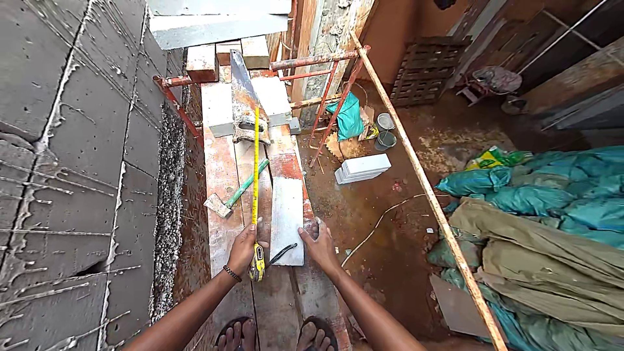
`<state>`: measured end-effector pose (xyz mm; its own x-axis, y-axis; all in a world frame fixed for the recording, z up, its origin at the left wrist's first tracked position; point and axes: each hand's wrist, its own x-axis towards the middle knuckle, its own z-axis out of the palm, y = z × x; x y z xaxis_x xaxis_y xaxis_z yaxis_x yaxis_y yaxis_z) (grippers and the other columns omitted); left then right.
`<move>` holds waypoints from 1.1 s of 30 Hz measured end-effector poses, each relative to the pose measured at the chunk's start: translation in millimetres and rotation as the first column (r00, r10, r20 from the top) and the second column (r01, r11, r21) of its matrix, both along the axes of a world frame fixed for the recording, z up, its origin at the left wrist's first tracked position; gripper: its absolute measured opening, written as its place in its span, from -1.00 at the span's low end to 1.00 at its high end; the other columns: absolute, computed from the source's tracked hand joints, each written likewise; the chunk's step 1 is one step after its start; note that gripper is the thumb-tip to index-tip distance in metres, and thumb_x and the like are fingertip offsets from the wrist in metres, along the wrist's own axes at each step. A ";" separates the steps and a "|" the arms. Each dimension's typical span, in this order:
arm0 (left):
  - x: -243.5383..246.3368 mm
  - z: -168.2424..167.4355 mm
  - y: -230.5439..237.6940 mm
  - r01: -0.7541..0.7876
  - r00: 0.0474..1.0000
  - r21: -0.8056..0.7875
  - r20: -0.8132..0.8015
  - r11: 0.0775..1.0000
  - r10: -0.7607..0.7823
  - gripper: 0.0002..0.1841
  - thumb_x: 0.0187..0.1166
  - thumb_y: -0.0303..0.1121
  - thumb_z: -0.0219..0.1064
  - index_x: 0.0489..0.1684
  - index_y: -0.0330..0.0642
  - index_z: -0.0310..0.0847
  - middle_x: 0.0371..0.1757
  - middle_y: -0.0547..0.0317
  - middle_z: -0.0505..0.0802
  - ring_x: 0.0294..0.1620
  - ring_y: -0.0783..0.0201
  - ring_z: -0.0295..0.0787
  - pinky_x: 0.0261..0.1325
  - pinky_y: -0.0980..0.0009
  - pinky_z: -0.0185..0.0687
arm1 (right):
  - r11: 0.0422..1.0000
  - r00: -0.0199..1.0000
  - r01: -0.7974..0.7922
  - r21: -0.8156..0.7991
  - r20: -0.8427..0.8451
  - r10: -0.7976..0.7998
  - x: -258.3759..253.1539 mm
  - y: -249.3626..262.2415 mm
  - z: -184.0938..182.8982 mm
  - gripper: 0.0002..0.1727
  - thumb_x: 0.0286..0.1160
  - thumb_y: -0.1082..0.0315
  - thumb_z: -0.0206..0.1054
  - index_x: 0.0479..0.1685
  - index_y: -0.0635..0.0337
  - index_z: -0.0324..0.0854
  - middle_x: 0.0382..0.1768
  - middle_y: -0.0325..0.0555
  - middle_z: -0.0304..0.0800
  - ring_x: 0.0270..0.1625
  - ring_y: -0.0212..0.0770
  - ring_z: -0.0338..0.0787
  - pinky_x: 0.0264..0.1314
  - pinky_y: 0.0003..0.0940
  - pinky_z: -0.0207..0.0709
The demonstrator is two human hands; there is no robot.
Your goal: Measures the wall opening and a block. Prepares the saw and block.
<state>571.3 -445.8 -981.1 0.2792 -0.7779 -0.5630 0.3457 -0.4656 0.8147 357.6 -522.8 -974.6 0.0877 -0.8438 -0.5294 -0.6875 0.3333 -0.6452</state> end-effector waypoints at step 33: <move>55.8 34.6 -40.2 0.847 0.301 0.173 0.623 0.502 -0.722 -0.51 0.90 -0.07 -0.11 0.05 -0.30 0.64 -0.40 -0.03 0.70 -0.38 0.06 0.66 -0.15 -0.03 0.60 | 0.848 0.477 0.509 0.146 0.772 -0.419 1.1 -84.9 47.6 -0.89 0.72 0.49 0.21 -0.11 0.33 0.62 -0.47 -0.14 0.72 -0.55 -0.40 0.65 -0.46 -0.56 0.59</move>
<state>627.1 -486.0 -946.5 -0.3287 -0.8601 -0.3900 -0.6472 -0.0956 0.7563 358.7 -607.7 -927.0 -0.0082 -0.9239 -0.3826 0.3038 0.3622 -0.8812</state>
